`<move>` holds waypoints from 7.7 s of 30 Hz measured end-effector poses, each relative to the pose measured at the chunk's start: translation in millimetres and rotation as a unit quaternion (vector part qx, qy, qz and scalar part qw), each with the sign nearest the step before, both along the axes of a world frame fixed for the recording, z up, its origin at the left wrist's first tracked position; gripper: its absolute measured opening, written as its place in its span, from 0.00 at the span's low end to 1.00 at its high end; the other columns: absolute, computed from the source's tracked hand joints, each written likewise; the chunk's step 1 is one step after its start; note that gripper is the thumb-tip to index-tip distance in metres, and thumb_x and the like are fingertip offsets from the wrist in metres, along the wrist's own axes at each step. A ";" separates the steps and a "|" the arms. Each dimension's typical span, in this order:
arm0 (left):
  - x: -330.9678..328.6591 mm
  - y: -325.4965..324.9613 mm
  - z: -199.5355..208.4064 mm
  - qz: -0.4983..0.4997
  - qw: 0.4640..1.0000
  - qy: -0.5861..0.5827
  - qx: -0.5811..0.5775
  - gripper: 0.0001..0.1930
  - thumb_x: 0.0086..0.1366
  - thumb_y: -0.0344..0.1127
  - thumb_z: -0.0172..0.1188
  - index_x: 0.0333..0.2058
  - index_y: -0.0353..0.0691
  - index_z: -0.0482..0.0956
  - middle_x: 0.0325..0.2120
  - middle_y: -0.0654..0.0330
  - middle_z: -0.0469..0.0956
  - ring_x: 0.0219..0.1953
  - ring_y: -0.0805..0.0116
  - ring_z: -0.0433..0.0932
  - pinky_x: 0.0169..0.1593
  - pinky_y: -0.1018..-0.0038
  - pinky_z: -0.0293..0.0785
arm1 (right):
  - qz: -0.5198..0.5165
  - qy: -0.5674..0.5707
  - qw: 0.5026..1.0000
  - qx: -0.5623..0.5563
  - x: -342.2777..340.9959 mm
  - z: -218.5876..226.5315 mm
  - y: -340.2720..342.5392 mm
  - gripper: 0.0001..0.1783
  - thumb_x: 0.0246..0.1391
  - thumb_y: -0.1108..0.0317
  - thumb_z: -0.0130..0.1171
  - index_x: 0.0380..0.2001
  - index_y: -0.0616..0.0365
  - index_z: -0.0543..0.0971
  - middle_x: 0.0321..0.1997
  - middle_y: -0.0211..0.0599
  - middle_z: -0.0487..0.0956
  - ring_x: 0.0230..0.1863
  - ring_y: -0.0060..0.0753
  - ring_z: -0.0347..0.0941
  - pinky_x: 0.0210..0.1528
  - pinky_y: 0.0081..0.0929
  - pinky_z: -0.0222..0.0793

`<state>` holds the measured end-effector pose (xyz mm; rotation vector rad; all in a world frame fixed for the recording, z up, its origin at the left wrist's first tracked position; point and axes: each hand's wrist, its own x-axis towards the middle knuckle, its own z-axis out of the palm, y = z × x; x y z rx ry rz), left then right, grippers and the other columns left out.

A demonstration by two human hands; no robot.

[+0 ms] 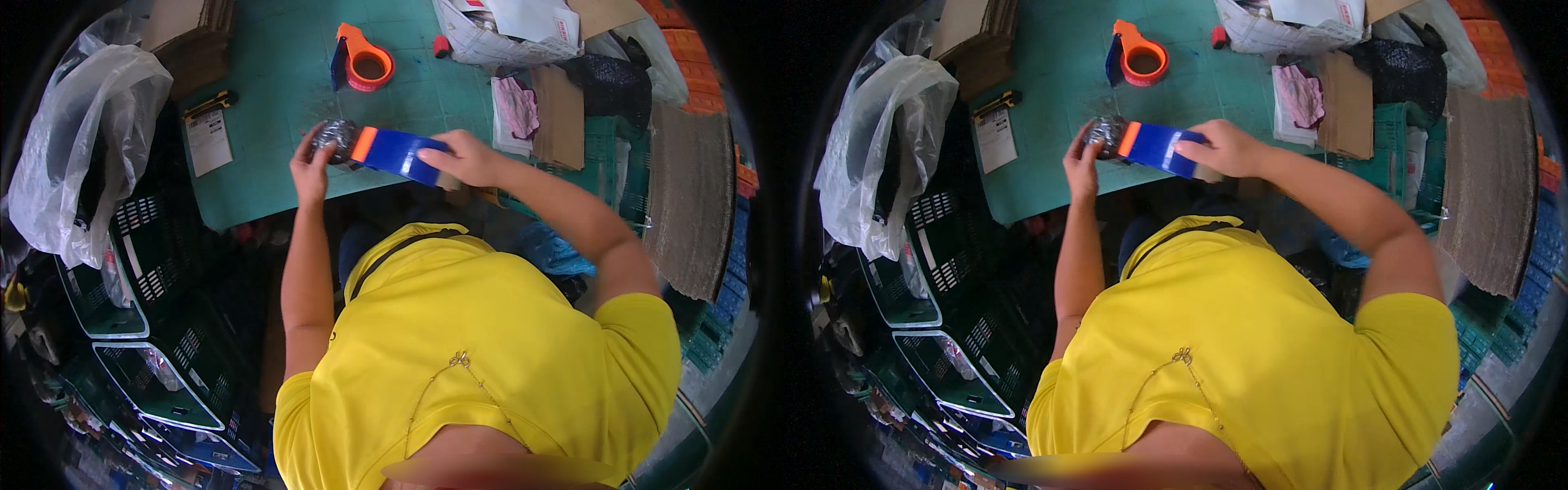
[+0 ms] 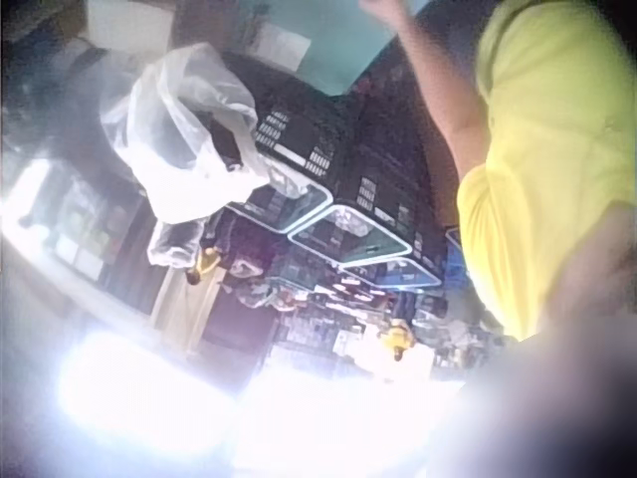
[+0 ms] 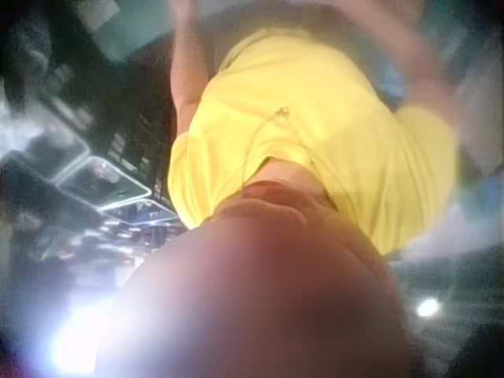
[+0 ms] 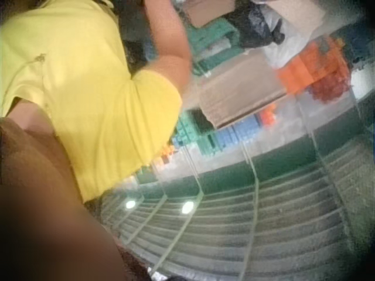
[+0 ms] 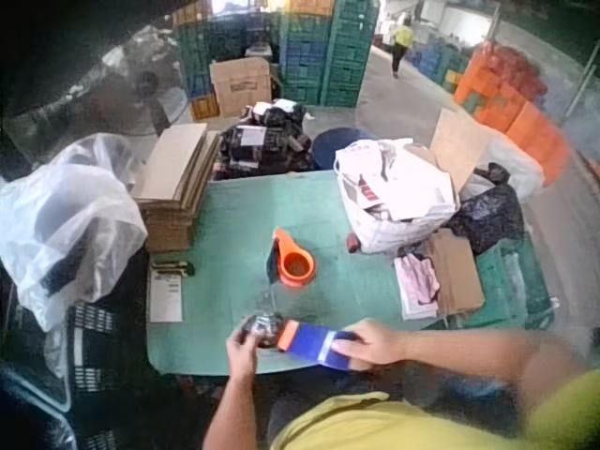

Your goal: The person packs small items into white poly mailers and cardboard boxes at a warehouse workstation. They place items into bags, seal them with tape, affix labels, and move completed packages into green bins. The person also handles black mesh items and uses a tape dispenser and label printer throughout.

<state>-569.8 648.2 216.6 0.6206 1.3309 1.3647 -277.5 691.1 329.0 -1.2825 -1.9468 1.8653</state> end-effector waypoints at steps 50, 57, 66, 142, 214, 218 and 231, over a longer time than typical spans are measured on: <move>-222.1 16.8 -18.1 0.129 0.874 0.289 -0.370 0.25 0.67 0.47 0.60 0.36 0.21 0.76 0.23 0.45 0.81 0.23 0.56 0.83 0.29 0.68 0.80 | 0.001 0.041 0.879 0.475 -291.3 -101.6 68.8 0.12 0.49 0.68 0.63 0.39 0.55 0.80 0.51 0.38 0.76 0.56 0.49 0.69 0.57 0.46 0.65; -251.3 16.3 -54.7 0.173 0.793 0.450 -0.372 0.35 0.50 0.60 0.72 0.38 0.29 0.74 0.33 0.47 0.80 0.37 0.52 0.81 0.43 0.58 0.77 | -0.034 -0.195 0.878 0.436 -458.1 -150.5 149.7 0.25 0.46 0.67 0.68 0.49 0.58 0.76 0.48 0.44 0.77 0.53 0.53 0.70 0.56 0.43 0.68; -220.7 -134.7 -63.6 0.248 0.792 0.439 -0.344 0.58 0.41 0.49 0.79 0.64 0.34 0.51 0.61 0.41 0.54 0.64 0.41 0.52 0.65 0.46 0.52 | -0.072 0.012 0.872 0.484 -432.0 -158.7 96.1 0.24 0.47 0.72 0.66 0.50 0.51 0.77 0.48 0.38 0.77 0.51 0.50 0.69 0.56 0.42 0.68; -238.9 -62.9 3.6 -0.307 0.887 0.277 -0.203 0.33 0.74 0.58 0.39 0.39 0.33 0.84 0.39 0.51 0.81 0.41 0.62 0.79 0.52 0.67 0.71 | 0.178 0.356 0.886 -0.238 -241.4 1.6 -77.3 0.03 0.55 0.75 0.61 0.32 0.57 0.77 0.49 0.38 0.74 0.47 0.36 0.73 0.53 0.30 0.67; -17.1 -31.6 -44.8 -0.060 0.860 0.462 0.209 0.31 0.37 0.24 0.79 0.42 0.43 0.73 0.49 0.50 0.68 0.58 0.45 0.70 0.55 0.58 0.75 | -0.193 -0.037 0.979 -0.057 -91.1 -114.1 57.2 0.11 0.54 0.66 0.67 0.33 0.62 0.78 0.33 0.27 0.79 0.36 0.17 0.71 0.40 0.20 0.66; -16.1 -33.1 -42.1 -0.047 0.895 0.415 0.160 0.31 0.36 0.25 0.79 0.42 0.45 0.76 0.50 0.50 0.67 0.57 0.46 0.71 0.55 0.60 0.75 | -0.195 -0.030 0.980 -0.025 -91.3 -113.8 58.6 0.13 0.50 0.64 0.70 0.31 0.63 0.79 0.30 0.31 0.81 0.32 0.20 0.73 0.37 0.23 0.68; -19.0 -38.0 -51.3 -0.052 0.839 0.496 0.217 0.29 0.35 0.27 0.79 0.41 0.48 0.80 0.41 0.58 0.72 0.54 0.51 0.72 0.54 0.60 0.71 | -0.152 -0.096 0.984 -0.006 -87.8 -119.9 55.0 0.11 0.54 0.65 0.67 0.31 0.62 0.77 0.31 0.28 0.79 0.34 0.18 0.71 0.39 0.21 0.66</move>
